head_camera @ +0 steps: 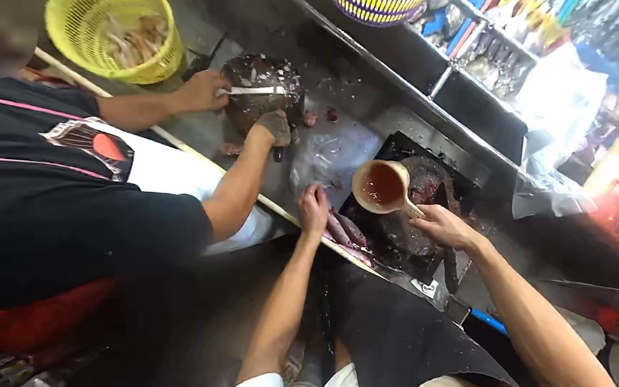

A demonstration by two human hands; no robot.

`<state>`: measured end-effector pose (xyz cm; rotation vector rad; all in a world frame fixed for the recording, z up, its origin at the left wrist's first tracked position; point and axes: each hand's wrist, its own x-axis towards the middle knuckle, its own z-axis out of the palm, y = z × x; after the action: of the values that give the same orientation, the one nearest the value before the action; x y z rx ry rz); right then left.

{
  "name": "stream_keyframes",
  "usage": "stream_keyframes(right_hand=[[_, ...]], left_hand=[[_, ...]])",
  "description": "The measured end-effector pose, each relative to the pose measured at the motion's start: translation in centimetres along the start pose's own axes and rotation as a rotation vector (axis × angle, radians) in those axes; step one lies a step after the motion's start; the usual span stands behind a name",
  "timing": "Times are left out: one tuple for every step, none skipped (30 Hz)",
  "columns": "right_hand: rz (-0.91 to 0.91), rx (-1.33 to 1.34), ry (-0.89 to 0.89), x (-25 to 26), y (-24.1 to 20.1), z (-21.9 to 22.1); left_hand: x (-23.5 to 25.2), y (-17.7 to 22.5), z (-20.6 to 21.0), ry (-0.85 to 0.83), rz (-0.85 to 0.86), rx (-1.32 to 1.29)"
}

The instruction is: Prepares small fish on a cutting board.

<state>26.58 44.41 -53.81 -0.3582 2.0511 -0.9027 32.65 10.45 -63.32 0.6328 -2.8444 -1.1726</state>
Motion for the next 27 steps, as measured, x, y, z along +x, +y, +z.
stream_keyframes(right_hand=[[-0.024,-0.113,-0.023,-0.2,0.3,-0.3],[-0.042,-0.224,-0.053,-0.4,0.6,-0.4],[-0.044,-0.347,-0.089,-0.7,0.7,-0.3],[-0.038,-0.468,-0.115,-0.9,0.6,-0.2],[-0.016,-0.573,-0.135,-1.2,0.4,0.0],[0.001,-0.654,-0.147,-1.6,0.2,0.2],[0.025,-0.708,-0.159,-2.1,-0.1,0.5],[0.048,-0.732,-0.170,-2.4,-0.4,0.8],[0.057,-0.727,-0.177,-2.8,-0.5,1.1],[0.052,-0.688,-0.176,-3.1,-0.4,1.3],[0.027,-0.614,-0.163,-3.2,0.0,1.5],[-0.004,-0.510,-0.143,-3.3,0.5,1.7],[-0.020,-0.420,-0.126,-3.2,0.7,1.9],[-0.023,-0.374,-0.115,-3.0,0.6,2.1],[-0.013,-0.382,-0.107,-2.9,0.2,2.4],[0.008,-0.422,-0.100,-2.7,-0.4,2.5],[0.029,-0.462,-0.084,-2.5,-0.9,2.6],[0.038,-0.466,-0.054,-2.1,-1.1,2.5],[0.035,-0.434,-0.012,-1.5,-0.9,2.4],[0.031,-0.393,0.021,-0.8,-0.8,2.1],[0.034,-0.373,0.035,-0.2,-0.8,1.9],[0.042,-0.380,0.033,0.4,-1.0,1.6],[0.052,-0.405,0.024,0.9,-1.4,1.5],[0.067,-0.436,0.013,1.3,-1.9,1.7],[0.084,-0.475,0.003,1.6,-2.6,2.0],[0.108,-0.524,-0.008,1.8,-3.4,2.6],[0.137,-0.574,-0.019,1.8,-4.2,3.3]], left_hand=[[0.2,-1.4,0.3,-0.144,-0.053,0.094],[0.1,-2.6,1.2,-0.282,-0.049,0.195],[-0.4,-3.4,2.3,-0.391,-0.001,0.286],[-0.8,-3.8,3.5,-0.446,0.075,0.374],[-1.3,-3.6,4.5,-0.471,0.134,0.433],[-1.7,-3.2,5.3,-0.473,0.183,0.480],[-2.2,-2.8,5.9,-0.452,0.215,0.516],[-2.4,-2.7,6.4,-0.410,0.239,0.544],[-2.5,-2.7,6.7,-0.379,0.254,0.553],[-2.5,-2.8,6.8,-0.363,0.270,0.553],[-2.4,-2.8,6.6,-0.379,0.294,0.540],[-2.5,-2.7,6.4,-0.434,0.319,0.519],[-2.7,-2.7,6.4,-0.496,0.357,0.498],[-2.7,-3.0,6.6,-0.554,0.413,0.496],[-2.7,-3.4,6.8,-0.608,0.477,0.506],[-2.7,-3.5,7.0,-0.653,0.506,0.511],[-2.5,-3.3,7.1,-0.688,0.507,0.505],[-2.3,-3.1,7.0,-0.703,0.498,0.477],[-2.0,-3.1,6.9,-0.702,0.497,0.434],[-1.8,-3.2,6.8,-0.696,0.491,0.395],[-1.6,-3.4,6.8,-0.696,0.469,0.353],[-1.3,-3.4,6.8,-0.688,0.429,0.301],[-0.8,-3.4,6.8,-0.672,0.373,0.246],[-0.3,-3.5,6.9,-0.648,0.296,0.199],[0.3,-3.5,7.0,-0.614,0.204,0.165],[0.9,-3.5,6.9,-0.571,0.116,0.144],[1.2,-3.5,6.9,-0.534,0.037,0.138]])
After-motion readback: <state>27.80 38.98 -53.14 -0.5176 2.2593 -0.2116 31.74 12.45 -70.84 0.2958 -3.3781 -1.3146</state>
